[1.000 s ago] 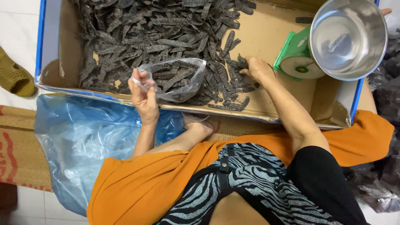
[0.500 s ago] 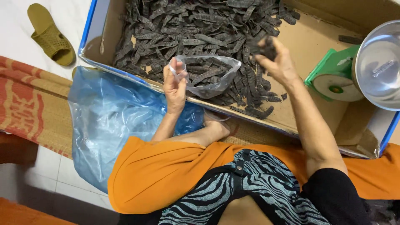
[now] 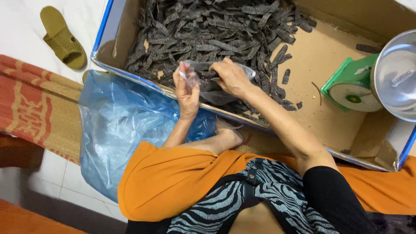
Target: The person fills a plastic bag with dried seed pods from a cardboard box, weighs it on a scale, and ties the bag closed.
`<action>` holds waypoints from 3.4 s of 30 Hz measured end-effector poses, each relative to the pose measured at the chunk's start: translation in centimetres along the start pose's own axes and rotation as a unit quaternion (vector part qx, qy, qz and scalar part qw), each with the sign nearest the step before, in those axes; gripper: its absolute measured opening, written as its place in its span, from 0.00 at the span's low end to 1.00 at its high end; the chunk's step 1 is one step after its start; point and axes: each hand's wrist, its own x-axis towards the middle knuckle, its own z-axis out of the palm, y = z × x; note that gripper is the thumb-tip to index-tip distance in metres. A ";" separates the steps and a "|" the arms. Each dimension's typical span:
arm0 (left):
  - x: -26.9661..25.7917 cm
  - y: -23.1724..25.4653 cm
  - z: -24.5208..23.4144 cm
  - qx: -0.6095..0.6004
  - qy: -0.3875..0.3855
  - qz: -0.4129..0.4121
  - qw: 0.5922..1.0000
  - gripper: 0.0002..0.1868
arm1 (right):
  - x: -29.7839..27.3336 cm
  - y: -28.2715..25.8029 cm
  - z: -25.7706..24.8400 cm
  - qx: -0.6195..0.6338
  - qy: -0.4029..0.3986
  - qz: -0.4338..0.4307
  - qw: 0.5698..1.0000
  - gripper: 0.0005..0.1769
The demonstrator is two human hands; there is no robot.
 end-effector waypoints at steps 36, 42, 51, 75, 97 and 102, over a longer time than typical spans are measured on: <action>13.2 15.6 9.2 0.071 -0.353 -0.327 0.874 0.09 | -10.6 -0.6 -11.1 0.277 0.167 0.227 0.918 0.09; 15.1 26.4 22.6 -0.011 -0.466 -0.229 0.855 0.12 | -18.7 -7.4 -26.4 0.290 0.419 0.185 0.840 0.03; 12.0 16.2 41.8 -0.126 -0.526 -0.144 0.829 0.15 | -28.6 -3.4 -37.0 0.153 0.547 0.144 0.810 0.10; 6.8 -3.0 44.0 -0.219 -0.336 -0.095 0.911 0.29 | -37.2 7.8 -31.5 0.081 0.539 0.313 0.778 0.36; 10.4 -5.8 36.3 -0.111 -0.373 -0.433 0.813 0.47 | -31.2 7.1 -22.4 0.406 0.499 0.318 0.697 0.27; 10.8 -7.4 33.9 -0.133 -0.400 -0.393 0.817 0.43 | -28.3 5.7 -22.2 0.381 0.482 0.323 0.720 0.37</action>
